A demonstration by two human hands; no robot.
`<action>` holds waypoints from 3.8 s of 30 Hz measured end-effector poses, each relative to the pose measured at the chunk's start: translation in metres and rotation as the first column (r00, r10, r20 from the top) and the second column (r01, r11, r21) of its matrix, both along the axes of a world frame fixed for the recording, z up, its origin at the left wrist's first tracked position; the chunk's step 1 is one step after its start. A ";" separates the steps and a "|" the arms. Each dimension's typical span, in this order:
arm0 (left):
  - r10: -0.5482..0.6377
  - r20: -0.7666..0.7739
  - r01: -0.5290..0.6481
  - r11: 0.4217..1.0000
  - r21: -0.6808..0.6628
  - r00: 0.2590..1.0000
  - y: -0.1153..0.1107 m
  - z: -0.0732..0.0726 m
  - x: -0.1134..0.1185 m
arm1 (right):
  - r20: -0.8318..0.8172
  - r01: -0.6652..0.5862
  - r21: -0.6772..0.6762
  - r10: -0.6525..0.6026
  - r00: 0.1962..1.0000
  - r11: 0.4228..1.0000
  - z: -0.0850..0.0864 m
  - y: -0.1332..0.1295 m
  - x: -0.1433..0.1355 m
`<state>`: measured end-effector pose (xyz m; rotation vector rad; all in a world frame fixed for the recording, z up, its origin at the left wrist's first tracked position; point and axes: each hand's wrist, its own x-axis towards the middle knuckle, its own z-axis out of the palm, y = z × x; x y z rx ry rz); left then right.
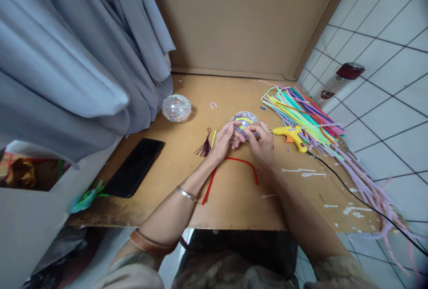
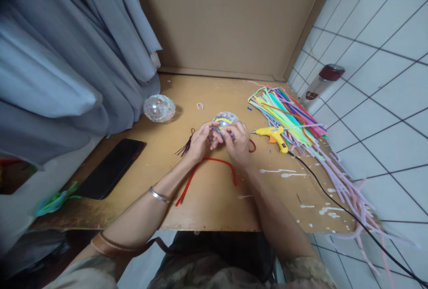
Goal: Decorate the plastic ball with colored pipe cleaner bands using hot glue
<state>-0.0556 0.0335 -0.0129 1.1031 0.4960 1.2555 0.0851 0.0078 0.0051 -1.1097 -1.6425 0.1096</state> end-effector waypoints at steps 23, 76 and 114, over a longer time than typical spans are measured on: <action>-0.033 -0.138 0.019 0.995 -0.100 0.990 -0.006 0.006 -0.001 | -0.181 0.086 -0.002 -0.085 0.980 0.996 0.005 0.003 0.008; 0.042 -0.042 -0.047 0.991 -0.129 0.998 -0.001 0.002 -0.001 | -0.021 -0.201 -0.093 0.200 0.980 0.975 0.017 0.003 0.021; 0.027 -0.133 -0.036 0.997 -0.069 0.991 -0.005 0.003 0.003 | 0.002 -0.072 -0.052 0.072 0.997 0.996 0.014 0.002 0.017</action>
